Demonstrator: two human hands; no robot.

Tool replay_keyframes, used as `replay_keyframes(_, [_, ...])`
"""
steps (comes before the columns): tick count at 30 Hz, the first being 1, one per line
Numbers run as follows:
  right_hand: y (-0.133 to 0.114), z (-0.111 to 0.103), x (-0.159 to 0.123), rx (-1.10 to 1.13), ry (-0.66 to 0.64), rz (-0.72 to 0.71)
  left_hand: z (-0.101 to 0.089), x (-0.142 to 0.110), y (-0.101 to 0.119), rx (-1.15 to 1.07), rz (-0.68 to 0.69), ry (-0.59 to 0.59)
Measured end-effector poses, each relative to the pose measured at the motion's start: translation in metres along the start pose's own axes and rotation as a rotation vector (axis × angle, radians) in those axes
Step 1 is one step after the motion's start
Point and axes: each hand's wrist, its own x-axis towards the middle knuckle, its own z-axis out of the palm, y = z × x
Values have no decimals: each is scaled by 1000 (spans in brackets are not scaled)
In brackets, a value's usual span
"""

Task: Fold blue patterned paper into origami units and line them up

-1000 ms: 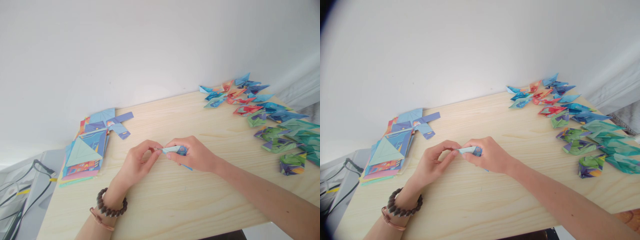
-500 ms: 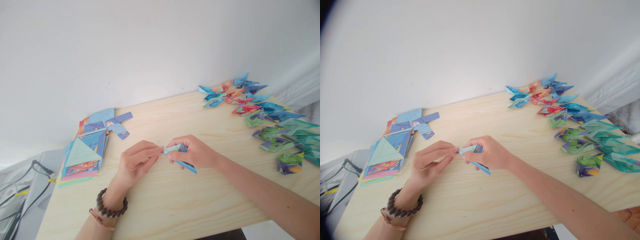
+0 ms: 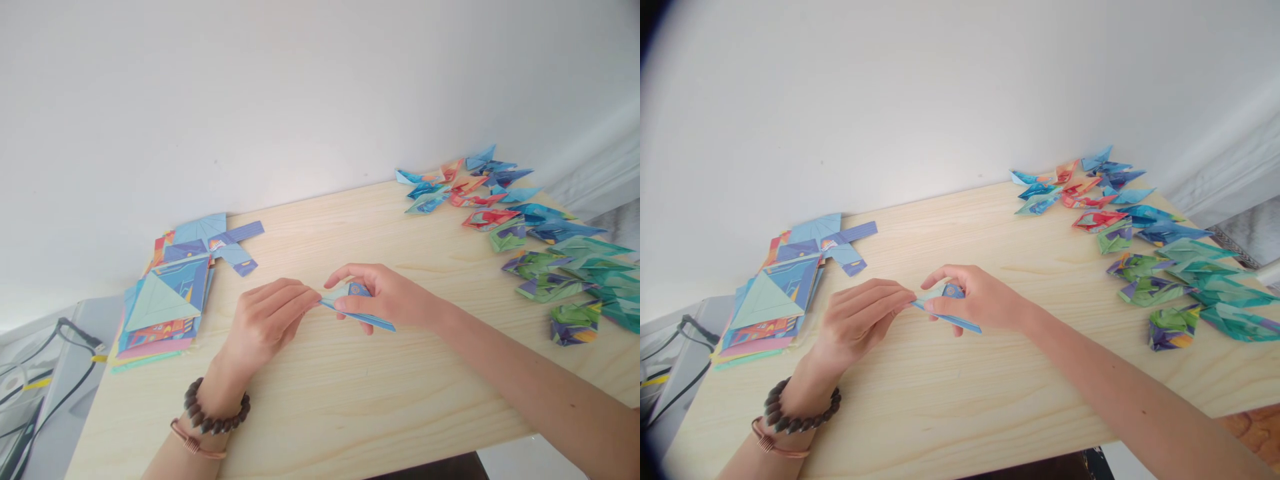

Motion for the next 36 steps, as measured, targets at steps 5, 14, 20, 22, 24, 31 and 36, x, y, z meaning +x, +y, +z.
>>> replay_keyframes(5, [-4,-7,-2,62,-83,-7,-3,1,-1,5,-34,56])
replay_keyframes(14, [8,-11,3,-372,393,-470,-11,-1,-9,-143,-513,-15])
replay_keyframes(20, [11,-9,5,-281,440,-355,-12,-2,-9,-304,-582,-157])
replay_keyframes(22, [10,-7,4,-257,433,-343,-11,-2,-9,-305,-559,-159])
replay_keyframes(24, [10,-6,3,-250,414,-352,-10,-1,-7,-296,-513,-157])
replay_keyframes(31, [9,-2,1,-308,343,-324,-3,5,1,-386,-437,-133])
replay_keyframes(36, [8,-5,4,-241,283,-302,-5,5,3,-559,-501,-189])
